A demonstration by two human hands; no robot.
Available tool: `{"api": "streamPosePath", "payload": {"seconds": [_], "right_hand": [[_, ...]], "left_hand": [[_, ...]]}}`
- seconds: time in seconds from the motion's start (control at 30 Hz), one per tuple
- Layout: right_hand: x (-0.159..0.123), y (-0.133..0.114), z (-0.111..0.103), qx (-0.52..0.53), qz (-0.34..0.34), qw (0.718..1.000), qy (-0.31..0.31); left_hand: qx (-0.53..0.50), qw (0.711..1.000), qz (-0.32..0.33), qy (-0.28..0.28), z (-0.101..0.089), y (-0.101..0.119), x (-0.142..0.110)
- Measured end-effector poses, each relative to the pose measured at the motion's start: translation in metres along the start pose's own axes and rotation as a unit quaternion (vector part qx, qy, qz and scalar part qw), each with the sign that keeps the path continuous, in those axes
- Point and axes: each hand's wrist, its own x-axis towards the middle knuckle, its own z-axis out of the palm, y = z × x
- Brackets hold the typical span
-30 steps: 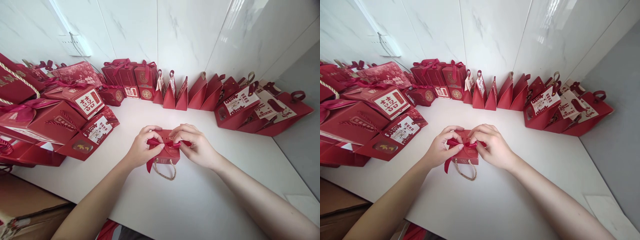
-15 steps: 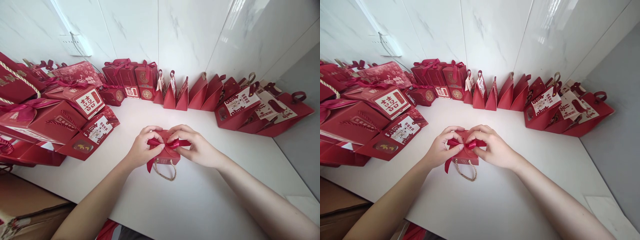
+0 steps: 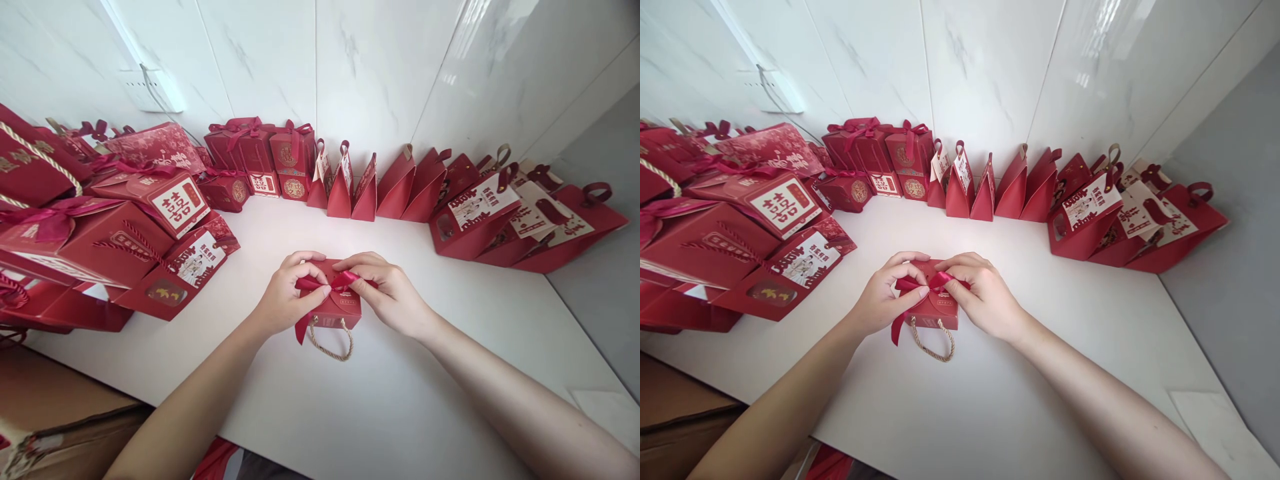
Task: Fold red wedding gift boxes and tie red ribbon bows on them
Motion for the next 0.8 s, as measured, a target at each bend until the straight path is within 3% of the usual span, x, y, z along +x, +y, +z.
{"api": "streamPosePath", "payload": {"seconds": [0.17, 0.33, 0.47, 0.57, 0.8], "right_hand": [[-0.001, -0.001, 0.003, 0.013, 0.017, 0.999, 0.025], [0.001, -0.003, 0.001, 0.063, 0.050, 0.997, -0.003], [0.002, -0.005, 0.000, 0.117, 0.065, 0.991, 0.015], [0.002, -0.007, -0.001, 0.075, 0.033, 0.996, 0.017], [0.003, -0.007, -0.009, -0.010, -0.018, 0.999, -0.048]], "left_hand": [[0.007, 1.000, 0.007, 0.000, 0.000, -0.001, 0.000], [0.015, 0.999, 0.041, 0.008, 0.000, -0.004, 0.001], [0.002, 1.000, 0.024, -0.005, 0.000, -0.004, 0.000], [-0.010, 1.000, 0.014, -0.007, 0.001, -0.003, 0.000], [-0.022, 1.000, 0.011, -0.014, 0.000, -0.005, 0.001]]}}
